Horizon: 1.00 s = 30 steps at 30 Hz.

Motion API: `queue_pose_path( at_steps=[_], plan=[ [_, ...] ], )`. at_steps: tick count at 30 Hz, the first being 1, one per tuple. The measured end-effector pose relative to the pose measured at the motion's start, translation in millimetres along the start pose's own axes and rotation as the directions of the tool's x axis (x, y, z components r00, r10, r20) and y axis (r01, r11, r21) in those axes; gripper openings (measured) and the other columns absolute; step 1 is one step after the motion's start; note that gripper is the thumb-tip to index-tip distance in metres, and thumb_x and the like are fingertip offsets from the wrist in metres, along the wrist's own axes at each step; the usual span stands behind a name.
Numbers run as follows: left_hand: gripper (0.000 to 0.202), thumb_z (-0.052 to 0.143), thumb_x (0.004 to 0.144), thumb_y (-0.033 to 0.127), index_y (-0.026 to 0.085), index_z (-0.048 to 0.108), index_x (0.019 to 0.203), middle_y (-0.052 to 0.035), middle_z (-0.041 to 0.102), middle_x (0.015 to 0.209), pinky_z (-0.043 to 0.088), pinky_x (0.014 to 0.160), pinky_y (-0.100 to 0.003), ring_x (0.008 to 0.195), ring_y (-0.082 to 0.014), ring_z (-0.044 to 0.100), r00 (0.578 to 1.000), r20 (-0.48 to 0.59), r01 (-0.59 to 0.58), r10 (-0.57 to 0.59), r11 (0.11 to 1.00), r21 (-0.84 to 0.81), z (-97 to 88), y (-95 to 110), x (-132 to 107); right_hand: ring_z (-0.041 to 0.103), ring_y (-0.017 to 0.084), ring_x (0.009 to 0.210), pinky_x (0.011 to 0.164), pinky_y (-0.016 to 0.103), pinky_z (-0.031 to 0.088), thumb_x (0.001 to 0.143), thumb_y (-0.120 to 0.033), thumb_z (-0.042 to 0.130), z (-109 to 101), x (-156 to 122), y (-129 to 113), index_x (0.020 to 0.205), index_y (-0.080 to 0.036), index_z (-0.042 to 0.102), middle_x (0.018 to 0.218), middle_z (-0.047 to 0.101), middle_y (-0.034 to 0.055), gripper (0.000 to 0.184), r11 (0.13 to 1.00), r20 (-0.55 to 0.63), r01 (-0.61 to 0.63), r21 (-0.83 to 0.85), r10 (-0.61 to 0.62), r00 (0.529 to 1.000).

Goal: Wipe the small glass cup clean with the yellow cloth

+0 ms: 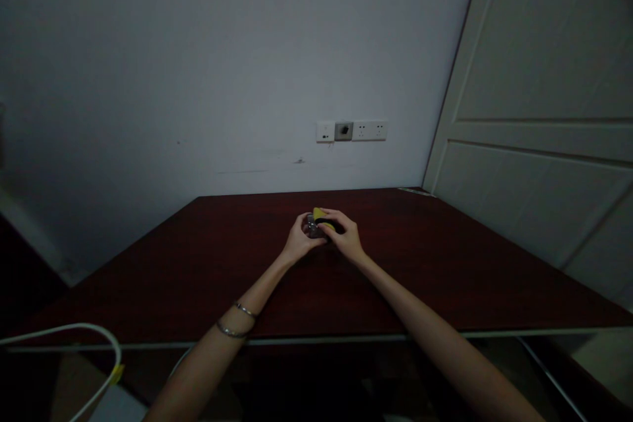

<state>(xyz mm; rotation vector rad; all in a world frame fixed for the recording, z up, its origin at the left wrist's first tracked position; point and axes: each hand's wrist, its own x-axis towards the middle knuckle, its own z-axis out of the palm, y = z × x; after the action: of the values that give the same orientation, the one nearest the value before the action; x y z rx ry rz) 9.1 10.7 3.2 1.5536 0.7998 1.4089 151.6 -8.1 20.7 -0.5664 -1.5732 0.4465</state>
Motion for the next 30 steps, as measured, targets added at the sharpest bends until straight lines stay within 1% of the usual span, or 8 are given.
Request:
queue_pose_path(
  at_steps=[5,8,12,15,18,21,26,30],
  plan=[
    [0.079,0.080,0.045,0.016,0.016,0.040,0.114,-0.0118,0.052,0.116,0.044,0.092,-0.039,0.108,-0.0234,0.052,0.997,0.041,-0.063,0.059,0.994,0.094,3.6,8.1,-6.2,0.061,0.020,0.092,0.086,0.035,0.046,0.074,-0.035,0.060,-0.6,5.3,13.3,0.086,-0.020,0.064,0.095,0.067,0.0048,0.020,0.979,-0.142,-0.187,0.083,0.198,0.970],
    [0.079,0.080,0.047,0.020,0.016,0.041,0.115,-0.0119,0.052,0.116,0.044,0.093,-0.039,0.110,-0.0235,0.051,0.995,0.048,-0.099,0.092,0.984,0.145,4.3,9.7,-7.6,0.063,0.019,0.086,0.080,0.034,0.049,0.073,-0.038,0.060,-1.8,6.8,15.9,0.084,-0.019,0.063,0.088,0.068,0.0042,0.022,0.965,-0.159,-0.243,0.102,0.257,0.953],
    [0.080,0.079,0.047,0.019,0.016,0.041,0.117,-0.0120,0.055,0.114,0.047,0.088,-0.038,0.102,-0.0230,0.056,0.997,0.023,-0.082,0.079,0.980,0.181,0.0,4.1,-3.9,0.059,0.020,0.100,0.091,0.036,0.044,0.074,-0.035,0.061,0.3,1.9,8.1,0.087,-0.021,0.063,0.103,0.065,0.0057,0.020,0.987,-0.115,-0.143,0.071,0.150,0.982],
    [0.079,0.077,0.050,0.019,0.015,0.040,0.119,-0.0117,0.057,0.110,0.048,0.085,-0.036,0.097,-0.0224,0.059,0.996,-0.003,-0.081,0.084,0.969,0.233,-4.7,-1.2,-0.5,0.056,0.021,0.107,0.096,0.038,0.041,0.074,-0.031,0.061,2.0,-2.9,-0.7,0.090,-0.022,0.063,0.114,0.060,0.0065,0.019,0.999,0.001,-0.027,-0.040,0.027,1.000],
    [0.076,0.076,0.053,0.020,0.014,0.040,0.120,-0.0113,0.059,0.109,0.047,0.084,-0.035,0.095,-0.0221,0.059,0.991,-0.016,-0.119,0.131,0.938,0.326,-7.1,-1.6,-0.1,0.054,0.021,0.110,0.097,0.037,0.039,0.075,-0.028,0.061,1.8,-4.1,-4.7,0.095,-0.023,0.063,0.119,0.058,0.0064,0.021,0.988,0.102,0.080,-0.130,-0.067,0.993],
    [0.074,0.074,0.053,0.020,0.015,0.042,0.120,-0.0104,0.058,0.111,0.045,0.086,-0.035,0.097,-0.0222,0.058,0.985,0.000,-0.155,0.172,0.891,0.426,-5.7,2.8,-2.8,0.054,0.020,0.110,0.097,0.036,0.040,0.076,-0.028,0.060,1.4,-2.0,-1.3,0.097,-0.024,0.062,0.117,0.059,0.0055,0.022,0.980,0.099,0.095,-0.175,-0.078,0.992],
    [0.077,0.075,0.051,0.020,0.016,0.043,0.120,-0.0103,0.056,0.116,0.043,0.091,-0.036,0.105,-0.0232,0.055,0.975,0.106,-0.220,0.193,0.844,0.489,-1.0,9.0,-7.6,0.058,0.019,0.102,0.092,0.035,0.044,0.080,-0.030,0.054,2.4,1.6,7.2,0.100,-0.023,0.061,0.109,0.063,0.0052,0.022,0.976,-0.013,-0.008,-0.219,0.005,1.000],
    [0.076,0.074,0.053,0.020,0.016,0.042,0.122,-0.0098,0.058,0.114,0.045,0.088,-0.035,0.101,-0.0228,0.057,0.980,0.101,-0.198,0.171,0.843,0.501,-1.4,8.7,-8.0,0.055,0.020,0.106,0.093,0.037,0.043,0.080,-0.028,0.054,0.8,0.6,3.3,0.102,-0.024,0.060,0.113,0.061,0.0056,0.024,0.951,0.078,0.111,-0.288,-0.093,0.993]
  ],
)
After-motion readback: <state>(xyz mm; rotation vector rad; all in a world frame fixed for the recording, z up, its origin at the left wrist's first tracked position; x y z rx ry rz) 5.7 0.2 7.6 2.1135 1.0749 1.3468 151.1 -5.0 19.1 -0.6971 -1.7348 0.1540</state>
